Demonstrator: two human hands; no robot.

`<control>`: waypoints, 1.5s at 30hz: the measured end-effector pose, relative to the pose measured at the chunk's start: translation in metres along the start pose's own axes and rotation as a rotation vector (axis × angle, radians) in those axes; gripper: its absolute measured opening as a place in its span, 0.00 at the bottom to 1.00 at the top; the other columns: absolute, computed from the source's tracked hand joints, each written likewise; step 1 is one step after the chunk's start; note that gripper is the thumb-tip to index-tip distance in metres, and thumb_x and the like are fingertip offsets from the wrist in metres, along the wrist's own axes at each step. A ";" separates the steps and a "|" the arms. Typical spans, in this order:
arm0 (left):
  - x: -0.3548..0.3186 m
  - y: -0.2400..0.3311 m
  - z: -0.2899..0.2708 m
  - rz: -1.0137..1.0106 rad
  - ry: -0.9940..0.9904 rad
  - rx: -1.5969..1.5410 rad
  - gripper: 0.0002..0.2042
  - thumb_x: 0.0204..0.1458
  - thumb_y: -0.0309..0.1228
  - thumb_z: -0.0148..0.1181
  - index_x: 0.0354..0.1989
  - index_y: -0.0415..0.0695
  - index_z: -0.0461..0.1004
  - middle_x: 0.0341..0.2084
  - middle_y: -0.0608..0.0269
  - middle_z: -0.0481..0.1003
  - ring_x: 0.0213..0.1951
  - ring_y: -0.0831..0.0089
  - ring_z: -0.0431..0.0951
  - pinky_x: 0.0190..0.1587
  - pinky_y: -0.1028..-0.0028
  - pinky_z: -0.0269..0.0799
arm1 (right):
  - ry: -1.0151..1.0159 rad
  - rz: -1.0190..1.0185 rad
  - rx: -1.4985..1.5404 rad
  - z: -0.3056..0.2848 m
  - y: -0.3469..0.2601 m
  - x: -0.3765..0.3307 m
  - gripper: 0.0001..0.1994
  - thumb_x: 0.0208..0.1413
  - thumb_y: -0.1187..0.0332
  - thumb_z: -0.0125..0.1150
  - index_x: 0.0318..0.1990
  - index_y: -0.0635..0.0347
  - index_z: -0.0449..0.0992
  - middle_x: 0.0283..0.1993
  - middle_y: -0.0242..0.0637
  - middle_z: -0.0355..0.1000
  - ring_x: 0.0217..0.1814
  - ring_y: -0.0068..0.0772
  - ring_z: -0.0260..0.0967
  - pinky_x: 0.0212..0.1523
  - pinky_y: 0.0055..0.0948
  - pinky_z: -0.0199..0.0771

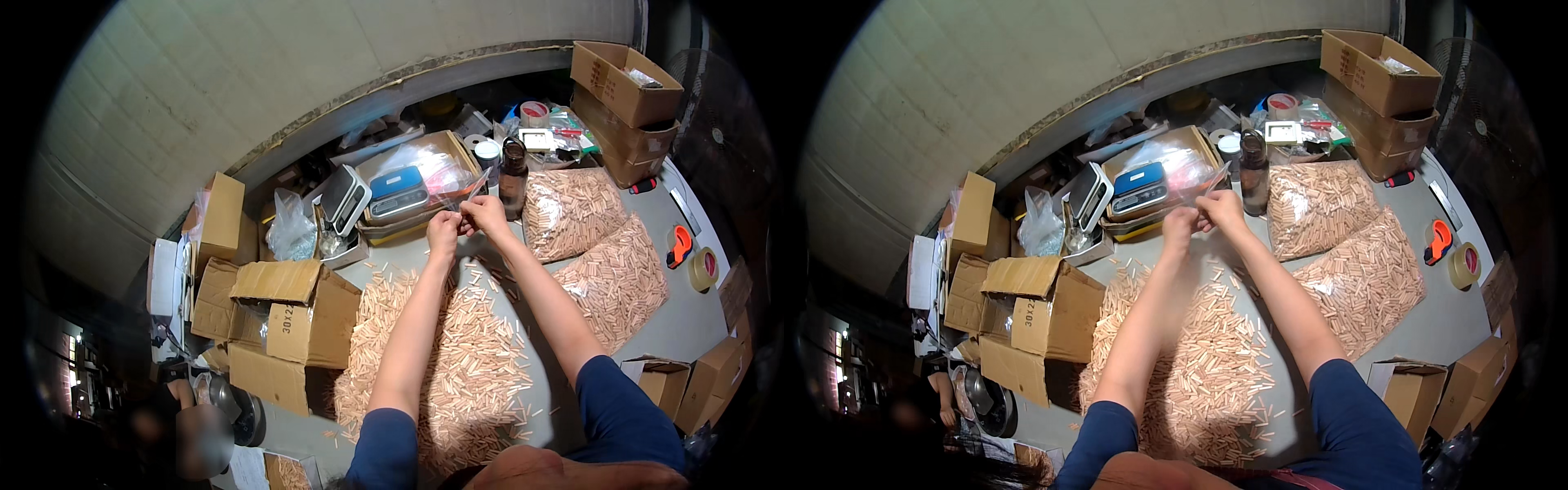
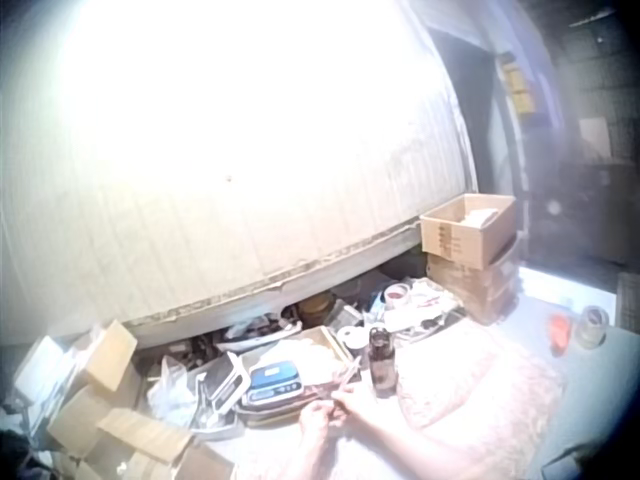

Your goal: The person walks to a table and opens a plastic bag containing small wooden sticks. They pour the sticks onto the table and use both hands to sort and gather them into a cardboard box.

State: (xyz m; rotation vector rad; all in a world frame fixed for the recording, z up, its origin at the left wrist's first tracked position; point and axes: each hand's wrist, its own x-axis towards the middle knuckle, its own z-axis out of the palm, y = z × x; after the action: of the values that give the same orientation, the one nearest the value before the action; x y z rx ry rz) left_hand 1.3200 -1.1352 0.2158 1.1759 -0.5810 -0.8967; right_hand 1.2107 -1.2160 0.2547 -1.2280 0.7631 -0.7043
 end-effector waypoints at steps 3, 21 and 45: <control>-0.002 -0.003 0.007 0.034 0.078 0.134 0.06 0.59 0.25 0.58 0.34 0.36 0.78 0.28 0.59 0.80 0.28 0.72 0.81 0.32 0.73 0.77 | 0.039 -0.013 0.037 -0.006 0.009 0.001 0.11 0.58 0.69 0.65 0.26 0.67 0.78 0.23 0.37 0.76 0.18 0.28 0.75 0.17 0.28 0.77; -0.006 -0.008 0.011 0.061 0.236 0.573 0.09 0.54 0.30 0.61 0.32 0.35 0.82 0.25 0.57 0.81 0.24 0.70 0.82 0.32 0.69 0.77 | 0.344 -0.295 -0.211 -0.021 -0.003 0.028 0.13 0.51 0.64 0.71 0.22 0.64 0.81 0.17 0.34 0.76 0.16 0.25 0.76 0.20 0.26 0.75; -0.032 0.008 -0.026 0.224 0.248 0.948 0.13 0.56 0.37 0.61 0.36 0.39 0.81 0.29 0.50 0.83 0.34 0.53 0.84 0.42 0.58 0.77 | 0.375 -0.223 -0.195 -0.002 0.001 0.019 0.14 0.48 0.59 0.73 0.24 0.63 0.81 0.17 0.35 0.75 0.15 0.28 0.75 0.22 0.28 0.74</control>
State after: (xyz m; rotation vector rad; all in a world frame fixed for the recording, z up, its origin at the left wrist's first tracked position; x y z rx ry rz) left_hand 1.3261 -1.0935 0.2175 1.9815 -0.9522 -0.2381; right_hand 1.2196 -1.2320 0.2515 -1.3896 1.0317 -1.0830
